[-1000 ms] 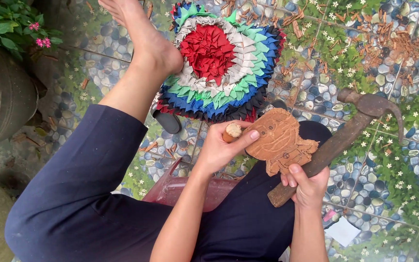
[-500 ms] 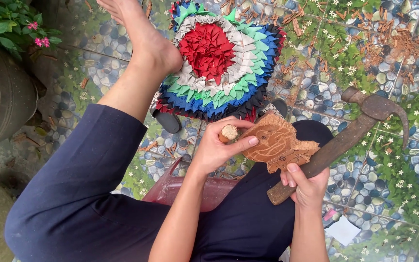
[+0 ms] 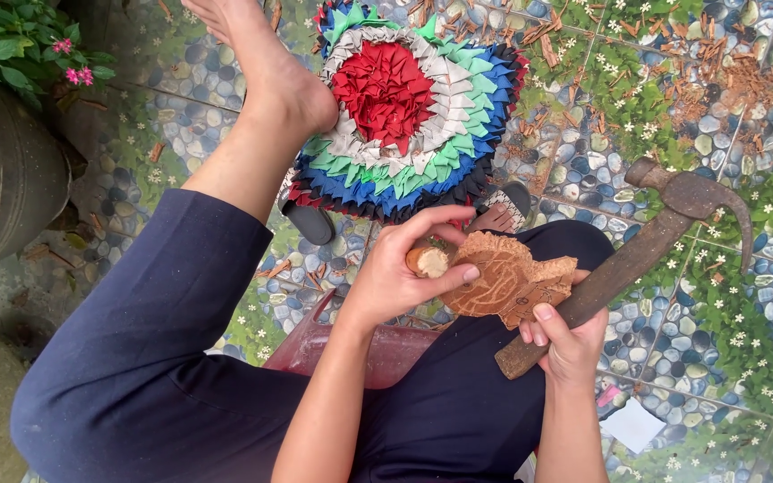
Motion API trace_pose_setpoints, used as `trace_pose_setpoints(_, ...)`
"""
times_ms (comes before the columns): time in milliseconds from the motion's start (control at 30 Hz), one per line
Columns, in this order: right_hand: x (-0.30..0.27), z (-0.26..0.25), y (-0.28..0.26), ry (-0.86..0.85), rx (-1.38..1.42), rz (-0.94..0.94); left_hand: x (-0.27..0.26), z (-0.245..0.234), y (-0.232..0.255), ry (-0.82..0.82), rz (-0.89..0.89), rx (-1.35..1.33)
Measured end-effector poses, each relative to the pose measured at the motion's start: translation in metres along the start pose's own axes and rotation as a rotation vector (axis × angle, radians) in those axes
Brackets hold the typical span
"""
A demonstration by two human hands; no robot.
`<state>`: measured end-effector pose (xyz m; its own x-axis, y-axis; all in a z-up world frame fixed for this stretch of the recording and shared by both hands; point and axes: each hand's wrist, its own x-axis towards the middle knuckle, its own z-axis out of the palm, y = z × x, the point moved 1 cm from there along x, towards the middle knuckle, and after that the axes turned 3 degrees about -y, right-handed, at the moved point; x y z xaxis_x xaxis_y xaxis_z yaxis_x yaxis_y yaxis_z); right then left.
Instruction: Carving a decorative wooden object using a hammer and a chisel while sitting on the floor.
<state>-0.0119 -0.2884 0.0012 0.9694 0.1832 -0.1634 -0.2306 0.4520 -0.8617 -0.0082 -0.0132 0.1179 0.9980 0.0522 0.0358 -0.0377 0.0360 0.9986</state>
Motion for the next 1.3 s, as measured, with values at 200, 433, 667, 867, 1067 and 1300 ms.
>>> trace_pose_setpoints(200,0.009,0.023,-0.015,-0.052,-0.002,-0.062,0.000,-0.002,-0.002,-0.060,0.001,0.036)
trace_pose_setpoints(433,0.015,0.045,-0.031,-0.045,0.100,-0.069,-0.002,0.013,0.006,0.053,0.239,0.342)
trace_pose_setpoints(667,0.015,0.018,0.003,-0.081,0.113,-0.035,-0.015,0.043,-0.005,0.061,0.369,0.552)
trace_pose_setpoints(867,0.010,0.038,-0.019,0.166,0.131,0.052,-0.011,0.049,-0.008,-0.060,0.383,0.621)
trace_pose_setpoints(1067,0.011,0.045,-0.027,0.208,0.075,0.103,-0.013,0.048,-0.009,-0.135,0.316,0.595)
trace_pose_setpoints(1300,0.006,0.039,-0.017,0.190,0.025,0.129,-0.002,0.026,0.001,0.113,0.081,0.493)
